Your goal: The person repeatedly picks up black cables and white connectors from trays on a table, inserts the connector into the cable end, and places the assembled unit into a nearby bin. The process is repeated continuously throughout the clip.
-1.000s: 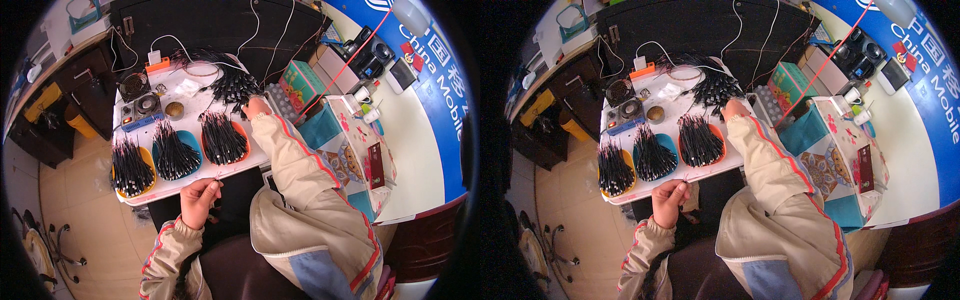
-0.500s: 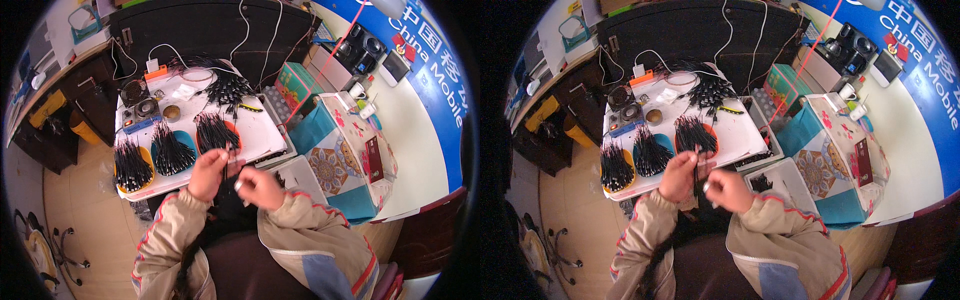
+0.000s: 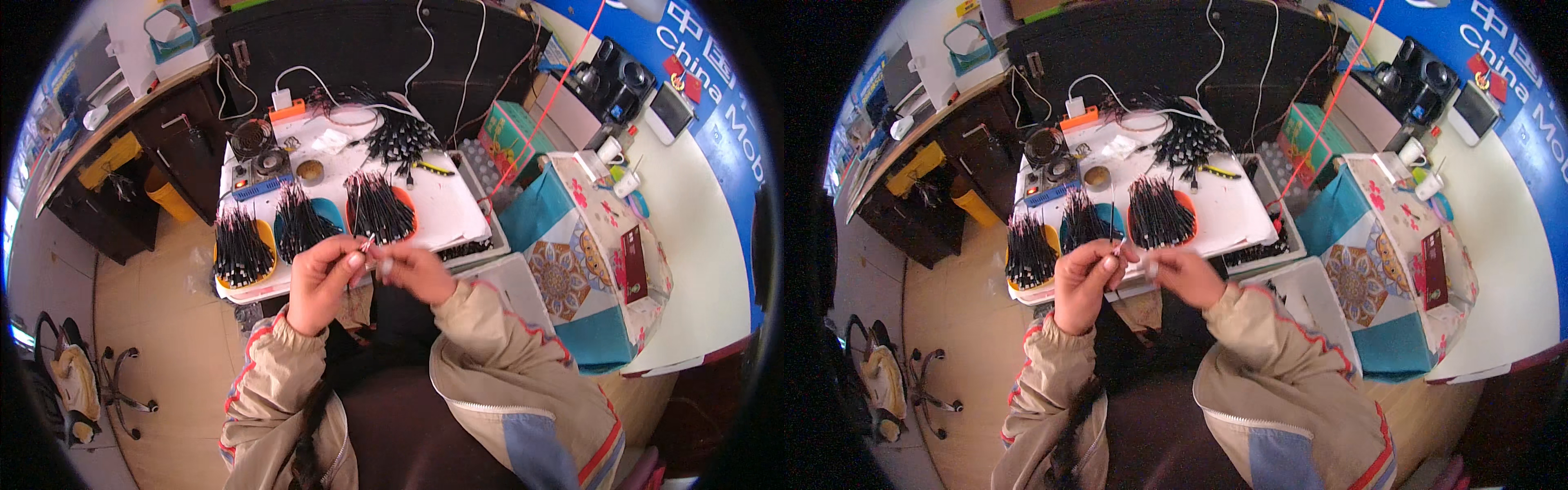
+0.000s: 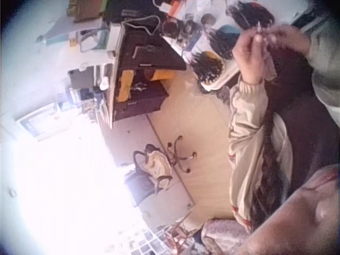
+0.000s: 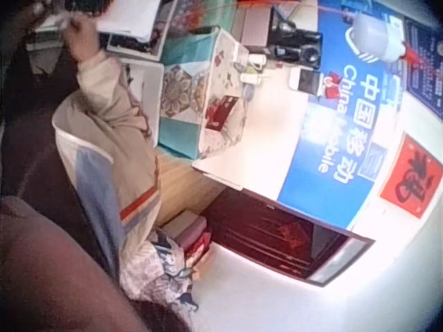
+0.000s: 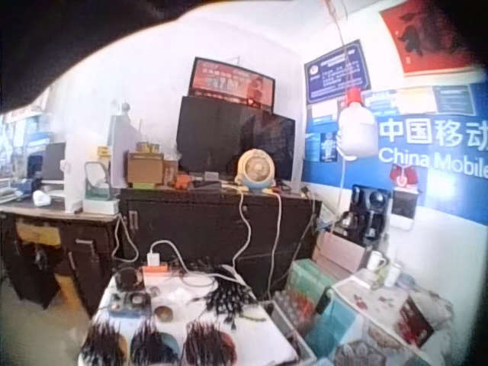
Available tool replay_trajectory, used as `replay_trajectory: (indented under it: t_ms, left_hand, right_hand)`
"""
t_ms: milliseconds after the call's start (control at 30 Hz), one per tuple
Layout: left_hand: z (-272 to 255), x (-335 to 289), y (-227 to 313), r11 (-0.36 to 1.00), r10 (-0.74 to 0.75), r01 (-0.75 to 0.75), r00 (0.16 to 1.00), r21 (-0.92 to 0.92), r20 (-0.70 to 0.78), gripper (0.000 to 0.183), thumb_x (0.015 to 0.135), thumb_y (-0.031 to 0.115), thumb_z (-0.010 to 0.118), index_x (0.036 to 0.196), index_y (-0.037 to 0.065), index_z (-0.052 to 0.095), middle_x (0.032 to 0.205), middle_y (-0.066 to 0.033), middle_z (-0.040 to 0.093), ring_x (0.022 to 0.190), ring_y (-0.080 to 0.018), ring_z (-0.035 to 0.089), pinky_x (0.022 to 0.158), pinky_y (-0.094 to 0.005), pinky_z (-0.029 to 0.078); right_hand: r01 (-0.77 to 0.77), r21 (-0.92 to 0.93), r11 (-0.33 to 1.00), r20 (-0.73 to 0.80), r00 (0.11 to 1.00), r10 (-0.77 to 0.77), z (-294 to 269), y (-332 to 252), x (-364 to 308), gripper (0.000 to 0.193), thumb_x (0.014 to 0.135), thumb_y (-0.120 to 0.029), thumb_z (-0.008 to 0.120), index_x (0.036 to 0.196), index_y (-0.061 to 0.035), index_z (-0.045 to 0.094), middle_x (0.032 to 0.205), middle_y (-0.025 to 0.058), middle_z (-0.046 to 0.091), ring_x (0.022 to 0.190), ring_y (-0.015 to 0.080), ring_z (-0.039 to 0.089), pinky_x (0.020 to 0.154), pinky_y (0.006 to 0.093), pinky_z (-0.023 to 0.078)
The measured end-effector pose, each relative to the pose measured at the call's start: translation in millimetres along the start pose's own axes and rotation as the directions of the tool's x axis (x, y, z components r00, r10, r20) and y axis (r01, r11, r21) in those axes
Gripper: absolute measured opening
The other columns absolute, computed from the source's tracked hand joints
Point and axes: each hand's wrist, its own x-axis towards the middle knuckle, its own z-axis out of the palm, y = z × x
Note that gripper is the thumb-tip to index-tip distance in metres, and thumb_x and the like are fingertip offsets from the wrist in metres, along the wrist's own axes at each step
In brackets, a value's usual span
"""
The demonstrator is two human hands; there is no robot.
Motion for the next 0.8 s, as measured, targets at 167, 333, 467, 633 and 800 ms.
replay_trajectory:
  t_ms: [167, 333, 467, 633, 800]
  left_hand:
    - [7.5, -25.8, -15.3, 0.987, -0.13, 0.133, 0.991, -0.09, 0.037, 0.016, 0.095, 0.007, 0.052, 0.102, -0.004, 0.063, 0.091, -0.0065, 0.064, 0.065, -0.0049, 0.045, 0.061, -0.0192, 0.04]
    - [9.5, -23.8, -21.4, 0.974, -0.162, 0.164, 0.986, -0.158, 0.029, 0.018, 0.095, 0.006, 0.052, 0.106, -0.003, 0.062, 0.097, -0.0095, 0.066, 0.068, -0.006, 0.049, 0.062, -0.0198, 0.041]
    - [16.9, -15.5, -20.2, 1.0, -0.017, 0.021, 0.972, 0.015, -0.236, 0.014, 0.095, 0.005, 0.052, 0.101, -0.004, 0.062, 0.089, -0.0076, 0.065, 0.068, -0.0072, 0.051, 0.063, -0.0205, 0.042]
    - [20.9, -11.0, -17.4, 0.922, 0.171, -0.054, 0.946, 0.384, -0.277, 0.011, 0.095, 0.005, 0.051, 0.098, -0.003, 0.058, 0.079, -0.0027, 0.061, 0.066, -0.0055, 0.048, 0.06, -0.018, 0.038]
    - [16.6, -10.5, -20.3, 0.992, -0.118, 0.104, 0.96, -0.068, -0.254, 0.013, 0.096, 0.007, 0.052, 0.098, -0.002, 0.06, 0.077, -0.0023, 0.062, 0.064, -0.0033, 0.046, 0.058, -0.0173, 0.036]
  right_hand:
    - [0.07, 0.265, 0.962, -0.049, 0.997, -0.059, -5.0, -67.2, 25.2, 0.019, 0.093, -0.016, 0.058, 0.101, 0.0007, 0.061, 0.084, 0.0011, 0.062, 0.073, 0.0064, 0.055, 0.064, 0.0197, 0.044]
    - [0.119, 0.273, 0.955, -0.127, 0.988, -0.087, 4.2, -76.4, 26.5, 0.013, 0.09, -0.011, 0.062, 0.096, 0.0, 0.061, 0.085, 0.0012, 0.062, 0.077, 0.0053, 0.056, 0.068, 0.0202, 0.046]
    - [0.183, 0.17, 0.968, -0.239, 0.961, -0.139, 19.1, -67.4, 8.6, 0.012, 0.088, -0.009, 0.064, 0.093, -0.0006, 0.058, 0.084, -0.0004, 0.06, 0.075, 0.0045, 0.054, 0.068, 0.0199, 0.045]
    - [0.263, 0.117, 0.958, -0.21, 0.949, -0.235, 18.9, -63.6, -3.2, 0.023, 0.086, -0.008, 0.065, 0.105, 0.0, 0.053, 0.089, 0.002, 0.058, 0.078, 0.007, 0.054, 0.069, 0.0217, 0.045]
    - [0.471, -0.34, 0.814, -0.06, 0.853, -0.519, 4.8, -72.0, -5.7, 0.033, 0.073, 0.007, 0.065, 0.104, -0.0021, 0.057, 0.097, 0.0047, 0.058, 0.076, 0.0109, 0.057, 0.065, 0.0235, 0.046]
